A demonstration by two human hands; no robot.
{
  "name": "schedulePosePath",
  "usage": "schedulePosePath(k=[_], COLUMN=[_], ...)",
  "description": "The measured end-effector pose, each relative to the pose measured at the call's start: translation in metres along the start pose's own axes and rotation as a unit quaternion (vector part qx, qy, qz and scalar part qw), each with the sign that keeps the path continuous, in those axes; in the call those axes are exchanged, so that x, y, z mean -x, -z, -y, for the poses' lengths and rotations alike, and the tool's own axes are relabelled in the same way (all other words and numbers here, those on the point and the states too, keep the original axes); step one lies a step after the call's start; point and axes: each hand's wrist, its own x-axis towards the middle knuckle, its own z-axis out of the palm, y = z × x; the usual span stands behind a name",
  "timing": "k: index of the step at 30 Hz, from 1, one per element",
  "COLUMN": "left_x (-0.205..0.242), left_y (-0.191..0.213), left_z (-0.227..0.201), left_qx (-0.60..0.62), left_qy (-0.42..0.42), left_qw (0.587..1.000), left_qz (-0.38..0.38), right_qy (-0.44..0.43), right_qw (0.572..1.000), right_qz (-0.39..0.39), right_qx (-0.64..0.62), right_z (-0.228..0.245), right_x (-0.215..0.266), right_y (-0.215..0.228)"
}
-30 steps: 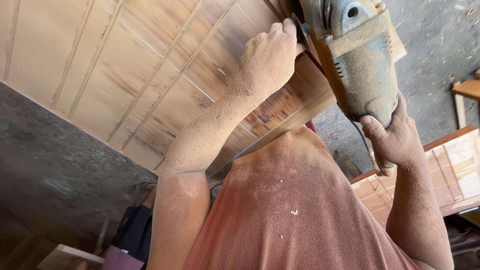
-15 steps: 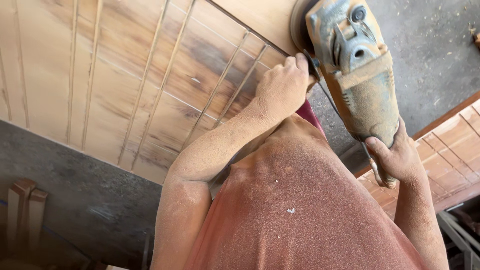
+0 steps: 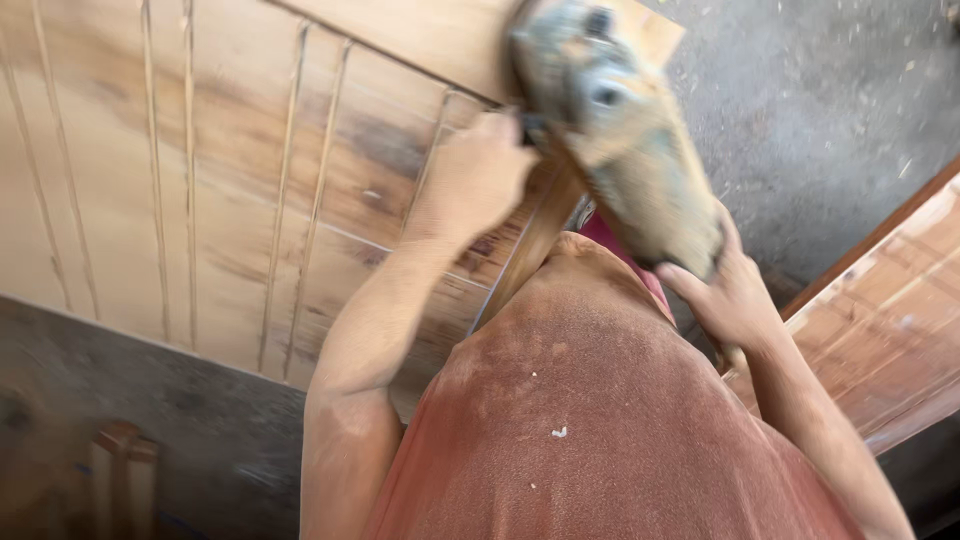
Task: The person uses an angle grinder with a sanding disc to smooth the surface of a large wooden panel. They move the tool across the wood in steady strokes, generating sawdust, and briefly reposition the power cord during the process.
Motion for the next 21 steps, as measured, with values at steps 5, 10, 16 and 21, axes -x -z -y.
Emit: schedulePosePath(k=[5,10,16,21], left_x=[0.013,0.006,-0.010,-0.008], left_y=[0.045,0.040,-0.020,-0.061], left_z=[0.040,0.043,-0.015,-0.061], left_qx=[0.004,0.002,-0.016,0.002], left_qy=[0.069,0.090,-0.027,-0.045], left_qw=[0.996,0.994,0.999,0.998], left_qz=[-0.062,-0.068,-0.006,0.041], right_qy=[0.078,0.075,0.005,-0.098], right_qw=[0.996,0.995,0.999,0.994], right_qz=[0.037,0.038,-0.037,-0.050], right_qx=[-0.020,-0.046,-0.008,-0.025], right_z=[0.065,0.069,-0.011,-0.065], right_x=[-0.019,-0.018,0.023,0.049], right_y=[-0.016,-0.013,0.003,0.009])
